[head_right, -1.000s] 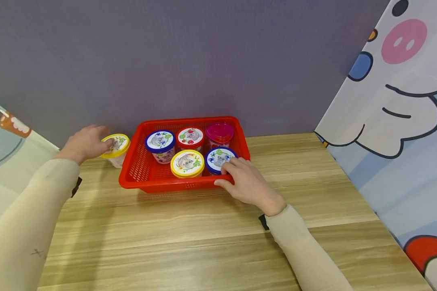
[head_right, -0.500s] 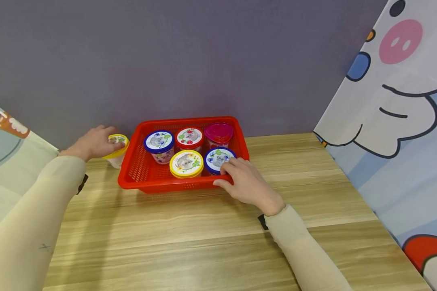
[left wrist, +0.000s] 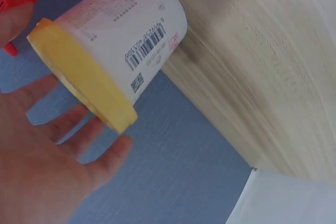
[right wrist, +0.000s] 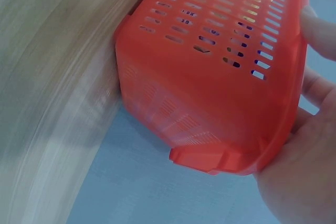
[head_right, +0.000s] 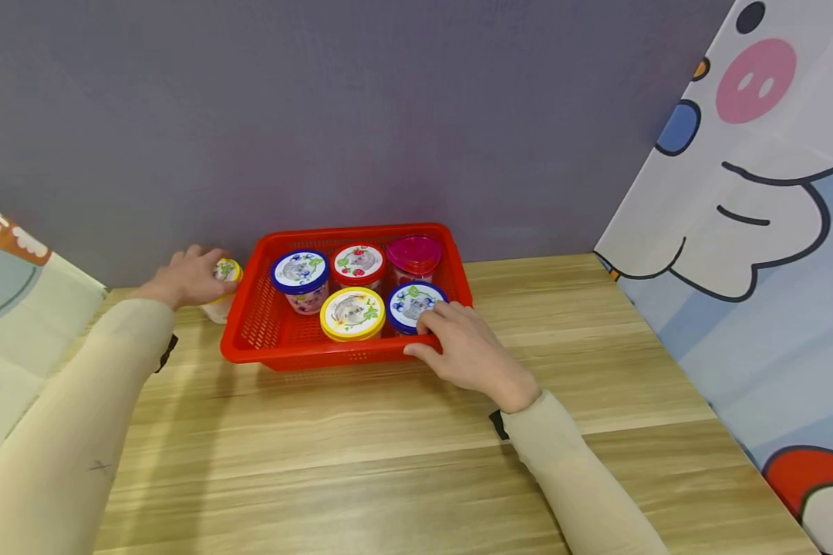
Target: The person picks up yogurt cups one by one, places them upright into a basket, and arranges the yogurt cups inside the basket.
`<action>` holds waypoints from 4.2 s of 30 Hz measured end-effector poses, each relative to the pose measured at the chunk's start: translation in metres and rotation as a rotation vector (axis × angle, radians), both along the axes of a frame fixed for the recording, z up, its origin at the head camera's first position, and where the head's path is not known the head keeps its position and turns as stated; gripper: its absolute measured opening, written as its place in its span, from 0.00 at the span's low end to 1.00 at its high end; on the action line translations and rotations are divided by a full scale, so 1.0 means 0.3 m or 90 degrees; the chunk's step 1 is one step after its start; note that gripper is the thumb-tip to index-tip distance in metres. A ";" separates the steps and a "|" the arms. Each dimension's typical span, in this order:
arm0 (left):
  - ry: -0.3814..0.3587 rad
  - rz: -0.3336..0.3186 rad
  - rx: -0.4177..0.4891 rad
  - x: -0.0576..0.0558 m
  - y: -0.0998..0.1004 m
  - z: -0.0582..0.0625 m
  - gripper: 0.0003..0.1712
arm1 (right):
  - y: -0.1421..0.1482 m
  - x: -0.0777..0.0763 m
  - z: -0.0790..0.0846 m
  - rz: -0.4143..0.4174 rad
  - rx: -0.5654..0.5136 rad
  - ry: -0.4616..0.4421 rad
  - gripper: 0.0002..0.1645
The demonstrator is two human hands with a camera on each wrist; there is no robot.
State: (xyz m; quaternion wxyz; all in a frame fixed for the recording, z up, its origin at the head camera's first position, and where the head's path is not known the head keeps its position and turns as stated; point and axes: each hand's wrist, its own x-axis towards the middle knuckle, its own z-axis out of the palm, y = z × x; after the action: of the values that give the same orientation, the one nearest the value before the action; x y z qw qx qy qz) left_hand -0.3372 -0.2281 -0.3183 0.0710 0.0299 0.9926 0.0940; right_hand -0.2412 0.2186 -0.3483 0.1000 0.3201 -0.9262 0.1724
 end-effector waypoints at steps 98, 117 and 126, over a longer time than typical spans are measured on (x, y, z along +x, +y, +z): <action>0.050 -0.059 -0.045 0.139 -0.003 0.043 0.43 | 0.013 -0.013 -0.011 0.013 -0.017 -0.002 0.16; 0.104 -0.070 -0.052 0.199 0.034 0.181 0.37 | 0.018 -0.021 0.001 0.013 -0.013 -0.018 0.16; 0.119 -0.079 -0.061 0.197 0.101 0.263 0.37 | 0.018 -0.023 0.000 0.017 -0.010 -0.010 0.16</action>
State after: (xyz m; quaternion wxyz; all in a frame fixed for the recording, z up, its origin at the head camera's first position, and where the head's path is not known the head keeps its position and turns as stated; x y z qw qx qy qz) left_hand -0.2782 -0.1977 -0.2395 -0.0144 0.0963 0.9945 0.0384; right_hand -0.2480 0.2240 -0.3483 0.0933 0.3301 -0.9212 0.1835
